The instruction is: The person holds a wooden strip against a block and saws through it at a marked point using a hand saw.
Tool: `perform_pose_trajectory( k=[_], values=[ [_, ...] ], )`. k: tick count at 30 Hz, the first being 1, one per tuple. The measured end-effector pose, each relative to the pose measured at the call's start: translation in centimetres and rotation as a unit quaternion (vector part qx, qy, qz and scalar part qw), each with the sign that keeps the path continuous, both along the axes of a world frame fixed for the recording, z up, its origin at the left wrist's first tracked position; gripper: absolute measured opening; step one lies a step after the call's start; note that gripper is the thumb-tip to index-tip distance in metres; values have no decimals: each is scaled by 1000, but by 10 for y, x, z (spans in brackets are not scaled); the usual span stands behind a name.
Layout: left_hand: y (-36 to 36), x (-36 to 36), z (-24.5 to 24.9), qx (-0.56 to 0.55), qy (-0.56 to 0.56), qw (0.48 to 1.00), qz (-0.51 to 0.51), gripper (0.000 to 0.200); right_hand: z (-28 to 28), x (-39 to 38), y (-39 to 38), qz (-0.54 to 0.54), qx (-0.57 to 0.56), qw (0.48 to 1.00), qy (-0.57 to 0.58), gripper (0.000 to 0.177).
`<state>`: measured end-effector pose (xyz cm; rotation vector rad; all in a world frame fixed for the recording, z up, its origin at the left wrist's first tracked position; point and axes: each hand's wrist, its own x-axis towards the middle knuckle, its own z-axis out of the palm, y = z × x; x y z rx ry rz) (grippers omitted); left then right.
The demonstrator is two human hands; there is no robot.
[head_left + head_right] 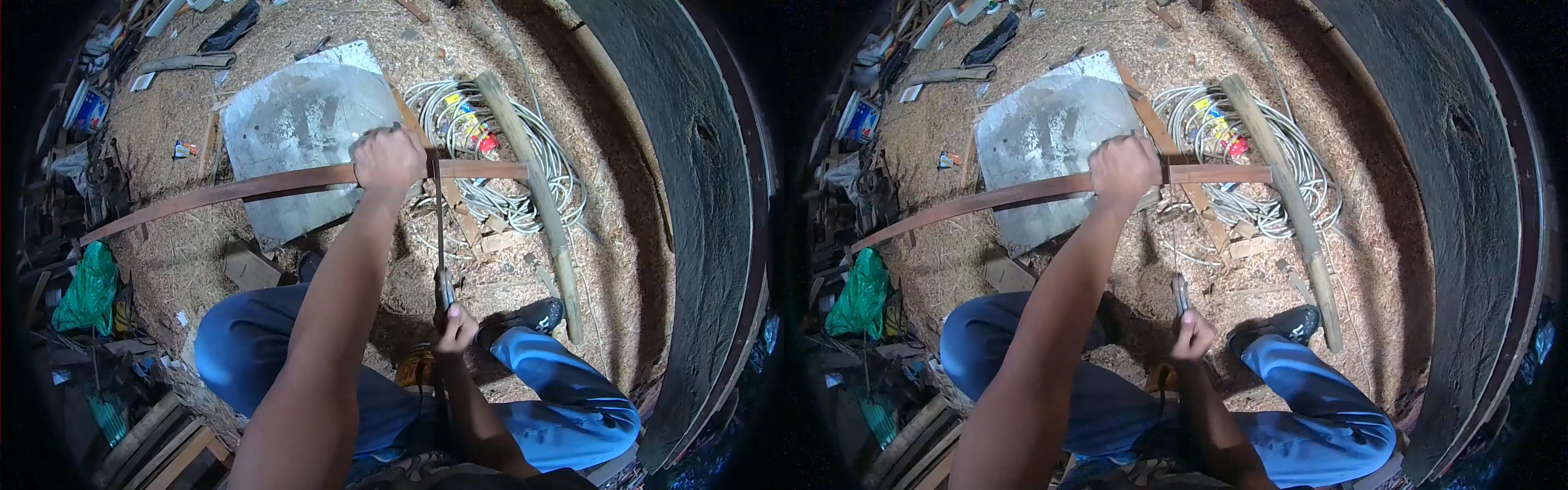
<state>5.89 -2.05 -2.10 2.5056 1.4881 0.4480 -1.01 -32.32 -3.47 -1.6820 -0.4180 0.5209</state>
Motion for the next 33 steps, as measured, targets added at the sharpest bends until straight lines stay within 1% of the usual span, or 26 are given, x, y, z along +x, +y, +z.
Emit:
perform_pose_trajectory(
  k=[1,3,5,7,9,10,12,13,14,16,19,21,23,24,26,27,29,32,33],
  values=[
    [-1,1,2,-18,12,1000,5,43,1,4,7,-3,-1,1000,3,41],
    [-2,4,7,-36,22,999,6,43,-6,29,37,19,-16,999,-31,38],
    [-3,2,8,-46,25,999,10,43,8,52,67,16,-21,999,38,37],
    [-3,2,7,-43,22,999,9,43,6,47,58,23,-22,998,46,37],
    [0,2,3,-40,16,999,10,42,5,21,26,-12,16,996,-84,38],
    [0,2,0,-23,8,1000,5,43,4,12,12,-11,15,996,-87,38],
    [0,2,1,-6,0,1000,1,43,10,0,-2,6,-30,999,-24,39],
    [-1,2,4,-28,18,999,9,43,11,2,3,5,-31,999,-23,39],
    [-2,3,7,-49,36,998,14,43,8,7,13,5,-39,999,1,40],
    [-2,3,4,-41,28,999,9,44,15,30,49,7,-33,999,41,41],
    [-1,2,5,-43,32,999,8,44,10,42,53,28,-24,999,16,42],
    [-1,2,5,-55,44,997,14,43,11,25,19,27,-5,999,-22,42],
    [-1,4,6,-49,47,998,14,43,-7,-1,-18,22,-30,998,-48,41],
    [0,4,6,-48,46,998,16,43,-4,3,-11,24,-29,998,-49,41],
    [-1,3,6,-43,42,998,10,42,11,17,15,0,26,999,-26,41],
    [-1,3,6,-43,43,998,7,42,10,31,28,31,-12,999,-3,42],
    [-2,3,6,-31,50,998,11,41,8,56,59,38,-32,998,25,42],
    [-2,4,8,-50,52,997,11,42,16,40,43,34,-27,999,11,42],
    [-1,3,8,-50,52,997,12,42,7,25,20,30,-21,999,-34,41]
  ],
)
